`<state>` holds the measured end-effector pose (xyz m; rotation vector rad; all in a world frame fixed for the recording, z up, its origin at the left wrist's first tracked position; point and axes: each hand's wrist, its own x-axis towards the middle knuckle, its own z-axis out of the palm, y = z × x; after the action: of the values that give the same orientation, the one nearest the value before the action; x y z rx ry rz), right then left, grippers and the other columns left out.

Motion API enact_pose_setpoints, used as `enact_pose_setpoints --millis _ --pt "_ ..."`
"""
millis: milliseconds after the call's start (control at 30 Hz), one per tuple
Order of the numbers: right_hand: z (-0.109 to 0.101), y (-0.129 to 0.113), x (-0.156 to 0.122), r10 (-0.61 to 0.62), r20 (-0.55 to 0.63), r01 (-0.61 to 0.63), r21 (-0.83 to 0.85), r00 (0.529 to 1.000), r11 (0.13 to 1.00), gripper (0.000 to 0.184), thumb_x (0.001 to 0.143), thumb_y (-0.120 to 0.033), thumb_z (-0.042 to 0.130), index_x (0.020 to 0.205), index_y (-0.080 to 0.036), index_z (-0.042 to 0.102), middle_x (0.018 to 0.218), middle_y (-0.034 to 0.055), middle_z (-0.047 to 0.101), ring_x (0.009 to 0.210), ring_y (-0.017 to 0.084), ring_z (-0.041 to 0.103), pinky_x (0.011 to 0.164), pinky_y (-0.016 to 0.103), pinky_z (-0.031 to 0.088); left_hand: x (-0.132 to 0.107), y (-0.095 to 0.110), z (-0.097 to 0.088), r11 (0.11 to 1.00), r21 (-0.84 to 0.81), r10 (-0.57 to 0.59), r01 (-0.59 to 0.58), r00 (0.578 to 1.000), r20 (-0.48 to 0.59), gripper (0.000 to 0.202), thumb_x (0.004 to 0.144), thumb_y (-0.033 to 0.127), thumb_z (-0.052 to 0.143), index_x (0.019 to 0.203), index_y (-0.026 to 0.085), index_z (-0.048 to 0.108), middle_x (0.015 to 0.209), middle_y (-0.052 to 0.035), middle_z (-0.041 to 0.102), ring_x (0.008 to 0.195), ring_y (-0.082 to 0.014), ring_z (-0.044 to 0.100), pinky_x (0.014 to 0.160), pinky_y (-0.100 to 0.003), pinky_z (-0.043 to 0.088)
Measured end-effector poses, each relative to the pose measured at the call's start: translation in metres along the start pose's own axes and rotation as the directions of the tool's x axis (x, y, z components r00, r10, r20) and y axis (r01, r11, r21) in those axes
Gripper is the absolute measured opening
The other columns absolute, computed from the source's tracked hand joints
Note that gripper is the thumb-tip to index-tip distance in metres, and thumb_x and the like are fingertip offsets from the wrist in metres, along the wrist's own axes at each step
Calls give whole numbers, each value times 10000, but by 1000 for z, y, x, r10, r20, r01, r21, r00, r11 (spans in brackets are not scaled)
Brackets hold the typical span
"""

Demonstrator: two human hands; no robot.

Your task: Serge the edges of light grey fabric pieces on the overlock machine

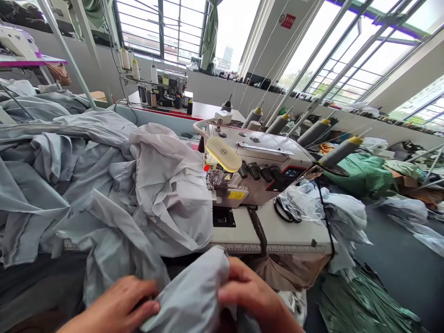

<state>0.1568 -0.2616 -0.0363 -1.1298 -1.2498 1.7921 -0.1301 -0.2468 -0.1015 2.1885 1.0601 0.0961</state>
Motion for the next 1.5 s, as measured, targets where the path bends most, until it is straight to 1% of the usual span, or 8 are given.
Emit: enact_pose_setpoints --millis 133,233,333,567,700,867,1133,1500 --pt "11 19 27 -47 -278 2 -160 959 987 138 783 -295 546 789 -171 607 771 8 547 784 177 482 755 271 399 4 4 32 977 -153 -161 147 983 -86 357 921 436 393 964 230 682 926 -66 713 870 -229 672 777 -293 533" --pt "40 27 37 -50 -28 41 -252 998 967 206 833 -362 542 734 -182 546 696 -9 484 671 150 426 682 261 400 17 27 12 960 -264 -32 -93 900 -434 493 928 482 414 1366 257 440 1353 -97 537 1257 -238 495 1060 -338 403" --pt "57 16 34 -123 212 175 -248 970 953 390 852 -521 531 660 -182 504 637 -9 431 627 144 393 653 270 396 25 57 -22 893 -376 164 -248 957 -241 560 917 559 392 1395 267 391 1370 -93 515 1255 -229 482 1046 -316 404" --pt "36 3 25 120 149 -107 -95 981 990 451 677 -526 769 744 -184 483 638 -51 401 582 88 308 505 199 228 22 66 -54 879 -461 -62 121 988 140 264 816 369 542 663 153 543 653 23 470 660 -113 440 560 -192 321" --pt "29 14 27 286 381 -269 -98 879 958 435 603 -476 824 633 -150 538 589 -46 386 551 74 302 489 198 200 15 36 -62 675 -737 -50 47 999 17 426 833 529 510 654 142 499 618 29 374 589 -88 325 512 -201 257" --pt "21 9 37 179 185 -207 142 966 968 454 556 -469 853 715 -136 588 638 -38 435 590 82 340 532 184 254 11 -2 -72 522 -851 -153 53 988 -32 519 818 648 503 683 151 443 661 34 355 584 -78 305 512 -188 264" --pt "26 -24 50 65 224 -60 -27 972 998 472 720 -573 734 735 -129 571 674 -30 418 610 86 323 533 206 227 33 29 -101 837 -544 94 -54 994 47 377 770 475 667 1037 212 637 940 7 590 873 -145 492 755 -186 390" --pt "-8 -28 65 206 256 -182 -112 945 977 315 609 -365 791 734 -115 647 663 -27 542 617 98 442 604 206 354 13 -6 -151 351 -935 -173 -52 978 -119 341 720 447 703 763 173 504 625 46 463 515 -65 414 464 -149 333"
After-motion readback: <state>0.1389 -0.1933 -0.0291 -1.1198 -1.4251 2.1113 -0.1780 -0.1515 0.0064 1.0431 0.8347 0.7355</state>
